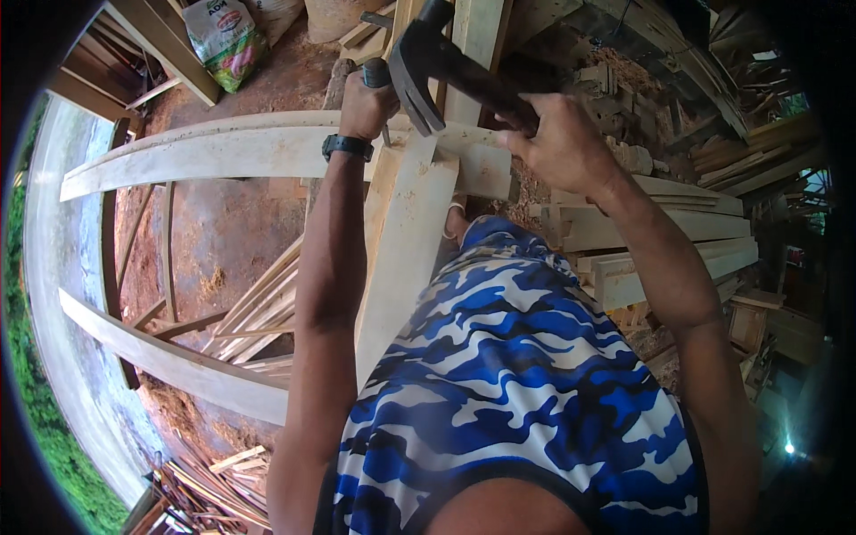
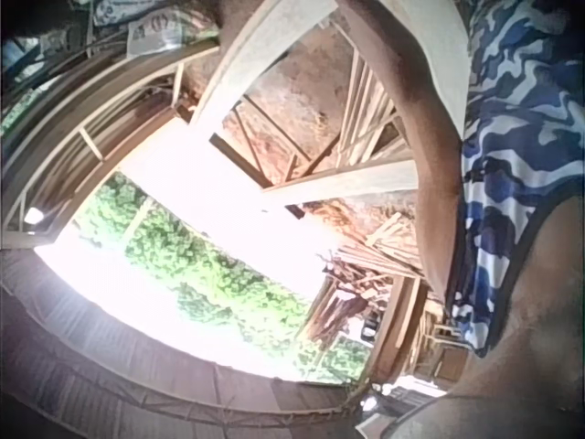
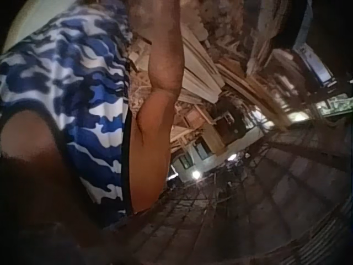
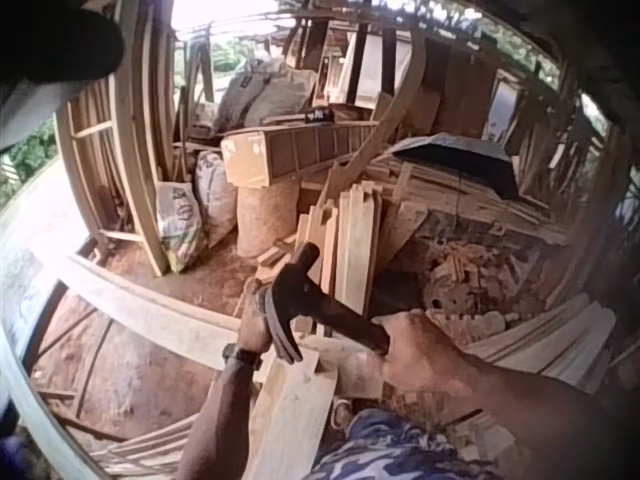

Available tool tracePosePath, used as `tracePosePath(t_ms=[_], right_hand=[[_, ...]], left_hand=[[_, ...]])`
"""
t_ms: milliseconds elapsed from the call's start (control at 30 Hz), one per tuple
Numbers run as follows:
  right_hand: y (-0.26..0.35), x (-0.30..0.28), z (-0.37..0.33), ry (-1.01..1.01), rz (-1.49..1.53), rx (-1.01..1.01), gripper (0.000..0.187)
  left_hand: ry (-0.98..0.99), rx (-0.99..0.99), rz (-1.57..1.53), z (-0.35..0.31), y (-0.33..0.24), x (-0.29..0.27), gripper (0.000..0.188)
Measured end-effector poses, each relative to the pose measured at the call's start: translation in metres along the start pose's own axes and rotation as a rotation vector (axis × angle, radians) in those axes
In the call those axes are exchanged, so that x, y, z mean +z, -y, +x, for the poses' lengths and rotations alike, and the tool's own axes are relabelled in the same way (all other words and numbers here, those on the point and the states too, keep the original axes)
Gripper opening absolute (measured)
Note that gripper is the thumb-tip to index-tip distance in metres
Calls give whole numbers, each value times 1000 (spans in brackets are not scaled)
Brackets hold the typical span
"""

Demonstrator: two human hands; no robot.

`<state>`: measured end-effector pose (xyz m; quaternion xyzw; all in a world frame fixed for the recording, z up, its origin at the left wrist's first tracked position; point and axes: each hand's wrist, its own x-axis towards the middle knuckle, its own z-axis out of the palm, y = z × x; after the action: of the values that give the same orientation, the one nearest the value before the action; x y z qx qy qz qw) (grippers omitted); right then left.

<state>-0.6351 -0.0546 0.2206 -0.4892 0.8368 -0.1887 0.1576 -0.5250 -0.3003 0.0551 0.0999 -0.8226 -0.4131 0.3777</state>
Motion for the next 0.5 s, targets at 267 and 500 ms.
tracePosePath(t_ms=[267,500], right_hand=[[10,19,34,-126,95,-107,23],[25,16,36,32,-98,-92,20]], left_hand=[[25,46,2,-12,-12,4,18],[-55,-51,-298,-25,-15,7,24]])
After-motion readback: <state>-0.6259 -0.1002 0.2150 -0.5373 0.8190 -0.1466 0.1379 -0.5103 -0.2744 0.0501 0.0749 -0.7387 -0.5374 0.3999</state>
